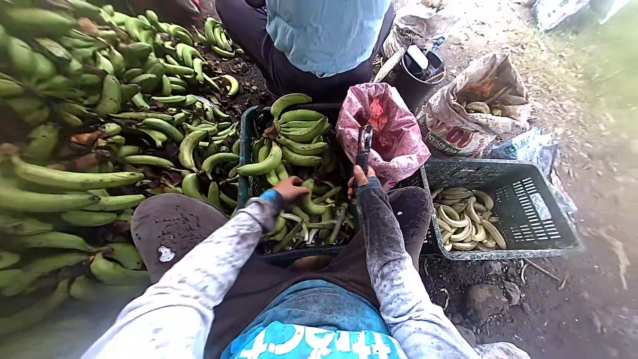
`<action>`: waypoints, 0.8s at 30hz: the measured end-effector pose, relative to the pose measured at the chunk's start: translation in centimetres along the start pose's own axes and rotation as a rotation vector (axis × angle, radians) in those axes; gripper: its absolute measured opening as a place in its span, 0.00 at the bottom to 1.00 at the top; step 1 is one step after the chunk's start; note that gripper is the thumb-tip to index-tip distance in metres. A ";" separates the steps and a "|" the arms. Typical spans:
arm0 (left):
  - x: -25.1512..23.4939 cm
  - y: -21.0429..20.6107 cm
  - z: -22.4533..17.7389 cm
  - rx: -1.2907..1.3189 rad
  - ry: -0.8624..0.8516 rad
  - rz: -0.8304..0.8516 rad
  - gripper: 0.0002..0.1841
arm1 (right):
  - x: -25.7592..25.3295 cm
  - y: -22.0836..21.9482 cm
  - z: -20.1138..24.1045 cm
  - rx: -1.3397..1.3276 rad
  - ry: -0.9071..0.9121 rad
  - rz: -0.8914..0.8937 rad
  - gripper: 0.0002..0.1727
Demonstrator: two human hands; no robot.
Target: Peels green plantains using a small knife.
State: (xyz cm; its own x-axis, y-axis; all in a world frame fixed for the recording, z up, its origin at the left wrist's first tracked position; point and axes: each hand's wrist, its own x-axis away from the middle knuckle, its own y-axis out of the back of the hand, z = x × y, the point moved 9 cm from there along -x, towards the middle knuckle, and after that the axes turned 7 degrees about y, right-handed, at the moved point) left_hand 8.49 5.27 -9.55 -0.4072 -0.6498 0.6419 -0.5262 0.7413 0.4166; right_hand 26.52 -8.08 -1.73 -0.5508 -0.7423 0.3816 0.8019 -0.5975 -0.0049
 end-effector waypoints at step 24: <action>8.9 9.0 1.0 0.931 -0.533 -0.567 0.34 | 2.0 -12.1 -8.9 0.914 0.087 0.407 0.31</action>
State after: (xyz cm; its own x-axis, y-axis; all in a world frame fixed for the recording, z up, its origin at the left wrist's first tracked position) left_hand -0.63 5.96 -0.71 -0.0862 -0.9929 0.0821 -0.9753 0.0673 -0.2102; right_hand 13.63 -5.00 -9.17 -0.1807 -0.8797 0.4398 0.7829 0.1420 0.6057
